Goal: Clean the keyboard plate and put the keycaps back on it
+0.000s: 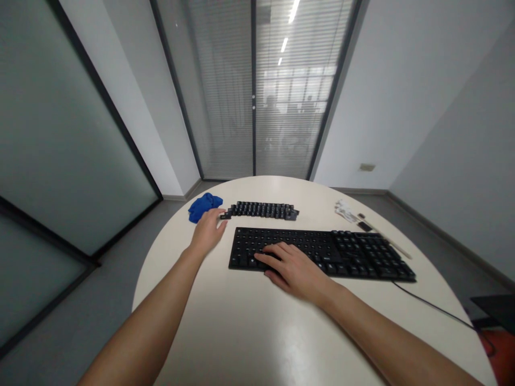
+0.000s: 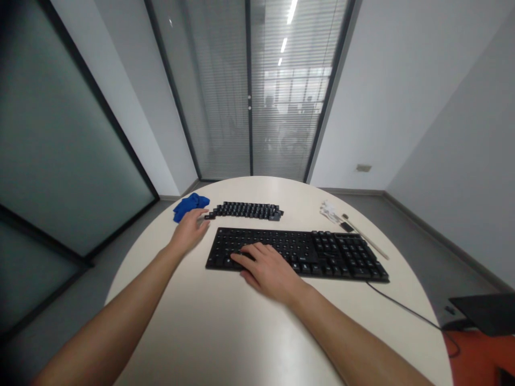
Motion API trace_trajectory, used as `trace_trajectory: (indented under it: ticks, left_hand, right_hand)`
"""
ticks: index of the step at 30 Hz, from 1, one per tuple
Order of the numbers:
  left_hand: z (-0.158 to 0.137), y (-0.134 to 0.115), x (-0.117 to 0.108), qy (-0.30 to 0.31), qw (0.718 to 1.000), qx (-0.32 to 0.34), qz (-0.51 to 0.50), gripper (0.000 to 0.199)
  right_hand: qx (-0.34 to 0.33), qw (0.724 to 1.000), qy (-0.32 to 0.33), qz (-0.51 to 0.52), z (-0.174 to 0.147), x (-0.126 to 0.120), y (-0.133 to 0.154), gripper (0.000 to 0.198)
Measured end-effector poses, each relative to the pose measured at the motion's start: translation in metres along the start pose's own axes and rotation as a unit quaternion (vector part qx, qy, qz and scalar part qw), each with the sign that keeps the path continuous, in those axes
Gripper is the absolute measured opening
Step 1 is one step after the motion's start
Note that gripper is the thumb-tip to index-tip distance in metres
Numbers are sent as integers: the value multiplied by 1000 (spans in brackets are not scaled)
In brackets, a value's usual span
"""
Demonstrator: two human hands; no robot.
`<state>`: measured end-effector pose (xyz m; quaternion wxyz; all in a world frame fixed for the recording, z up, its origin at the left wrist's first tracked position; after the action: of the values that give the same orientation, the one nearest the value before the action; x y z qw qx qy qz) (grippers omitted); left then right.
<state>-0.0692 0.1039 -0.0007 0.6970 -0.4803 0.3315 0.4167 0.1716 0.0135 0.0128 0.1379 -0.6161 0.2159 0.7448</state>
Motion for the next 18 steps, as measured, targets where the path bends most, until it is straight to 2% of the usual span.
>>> trace_trajectory:
  ticks: [8,18]
  left_hand:
    - [-2,3,9,26,998,-33,47,36]
    - [-3,5,8,35,998,-53,26,19]
  right_hand:
    - [0,1000,4,1,0,1,0,41]
    - [-6,1000,-8,3,-1,-2,0,41]
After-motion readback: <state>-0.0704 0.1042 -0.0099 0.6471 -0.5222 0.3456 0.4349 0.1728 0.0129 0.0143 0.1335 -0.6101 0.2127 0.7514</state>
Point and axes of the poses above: each hand's wrist, its own z-axis towards the middle knuckle, its own x-axis out of the palm, y = z × x, the point moved 8 cm from there along z, towards the middle knuckle, and after that the axes turned 10 degrees about y, right-handed, at the moved point
